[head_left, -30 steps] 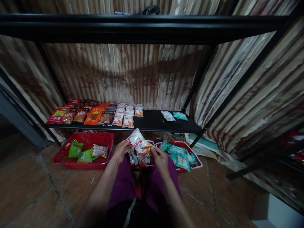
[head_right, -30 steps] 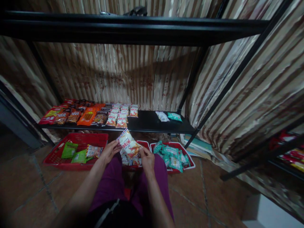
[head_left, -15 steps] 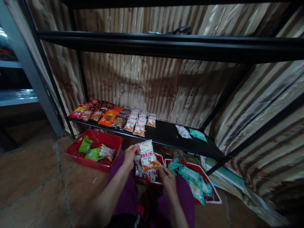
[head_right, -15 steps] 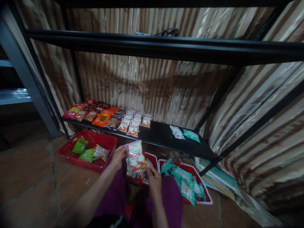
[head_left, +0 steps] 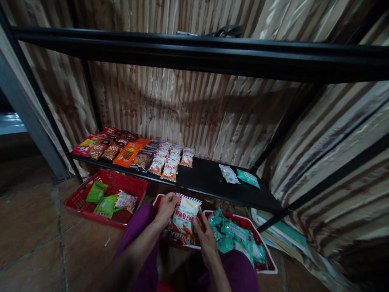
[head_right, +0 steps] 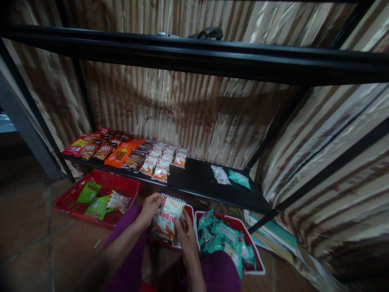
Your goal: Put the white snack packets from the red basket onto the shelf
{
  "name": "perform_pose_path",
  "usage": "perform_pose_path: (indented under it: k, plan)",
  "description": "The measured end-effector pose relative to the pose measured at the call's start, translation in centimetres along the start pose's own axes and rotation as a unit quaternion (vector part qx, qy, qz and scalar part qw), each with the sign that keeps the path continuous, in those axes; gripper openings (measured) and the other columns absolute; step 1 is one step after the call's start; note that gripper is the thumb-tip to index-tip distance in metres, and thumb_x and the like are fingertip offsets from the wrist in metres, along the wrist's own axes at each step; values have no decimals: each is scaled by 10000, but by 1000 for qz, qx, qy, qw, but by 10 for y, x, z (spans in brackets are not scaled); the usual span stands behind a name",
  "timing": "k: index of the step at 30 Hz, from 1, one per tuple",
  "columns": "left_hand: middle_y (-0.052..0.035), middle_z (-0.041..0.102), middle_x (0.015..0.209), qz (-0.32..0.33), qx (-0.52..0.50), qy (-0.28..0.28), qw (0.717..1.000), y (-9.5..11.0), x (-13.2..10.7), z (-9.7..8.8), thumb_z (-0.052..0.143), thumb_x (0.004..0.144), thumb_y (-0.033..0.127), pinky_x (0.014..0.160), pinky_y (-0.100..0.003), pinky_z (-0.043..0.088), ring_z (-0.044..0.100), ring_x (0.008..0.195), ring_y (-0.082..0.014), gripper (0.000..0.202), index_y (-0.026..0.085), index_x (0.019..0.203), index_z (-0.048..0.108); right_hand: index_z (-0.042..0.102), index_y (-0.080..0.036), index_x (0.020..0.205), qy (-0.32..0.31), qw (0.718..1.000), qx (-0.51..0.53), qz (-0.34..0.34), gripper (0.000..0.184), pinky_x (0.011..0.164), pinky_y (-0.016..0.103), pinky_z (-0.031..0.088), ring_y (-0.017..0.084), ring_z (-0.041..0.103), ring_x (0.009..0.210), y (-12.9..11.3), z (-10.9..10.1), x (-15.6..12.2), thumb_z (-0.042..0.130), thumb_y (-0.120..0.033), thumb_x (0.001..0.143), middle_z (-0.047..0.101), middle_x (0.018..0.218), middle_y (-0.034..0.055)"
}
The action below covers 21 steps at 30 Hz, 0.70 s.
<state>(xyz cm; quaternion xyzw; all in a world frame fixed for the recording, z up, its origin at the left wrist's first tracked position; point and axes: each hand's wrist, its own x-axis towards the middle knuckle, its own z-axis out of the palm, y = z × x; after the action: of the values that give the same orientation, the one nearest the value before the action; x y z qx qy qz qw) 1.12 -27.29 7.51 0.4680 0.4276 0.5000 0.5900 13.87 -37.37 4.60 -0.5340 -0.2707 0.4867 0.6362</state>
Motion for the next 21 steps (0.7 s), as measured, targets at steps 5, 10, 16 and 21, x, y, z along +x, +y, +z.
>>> perform_pose_path:
  k: [5, 10, 16, 21]
  plan:
    - [19, 525, 577, -2, -18, -18, 1000, -3, 24, 24, 619, 681, 442, 534, -203, 344, 457, 566, -101, 301, 163, 594, 549, 529, -207, 1260, -10, 1000, -16, -2, 706, 848, 362, 543, 266, 636, 1042, -11, 1, 29, 739, -493, 649, 687, 1111, 71]
    - [-76, 675, 910, -39, -77, -76, 993, -6, 54, 46, 701, 686, 413, 745, -265, 472, 618, 837, -182, 339, 168, 913, 642, 561, -196, 1198, 33, 999, 14, 8, 660, 699, 336, 566, 253, 691, 852, -36, -1, 83, 732, -503, 639, 723, 995, 72]
    - [-84, 660, 1112, -9, -83, -108, 991, -27, 102, 68, 722, 684, 253, 861, -314, 492, 630, 987, -215, 523, 215, 1184, 574, 537, -171, 1199, 56, 998, -11, -18, 716, 657, 315, 551, 234, 693, 769, -63, 3, 174, 728, -526, 608, 733, 918, 83]
    - [-70, 634, 1187, 62, 21, -16, 998, -41, 156, 75, 665, 722, 218, 919, -307, 469, 601, 1068, -210, 535, 225, 1243, 540, 458, -168, 1276, 58, 995, -48, -58, 770, 716, 326, 549, 233, 686, 837, -60, 15, 234, 701, -516, 633, 722, 950, 90]
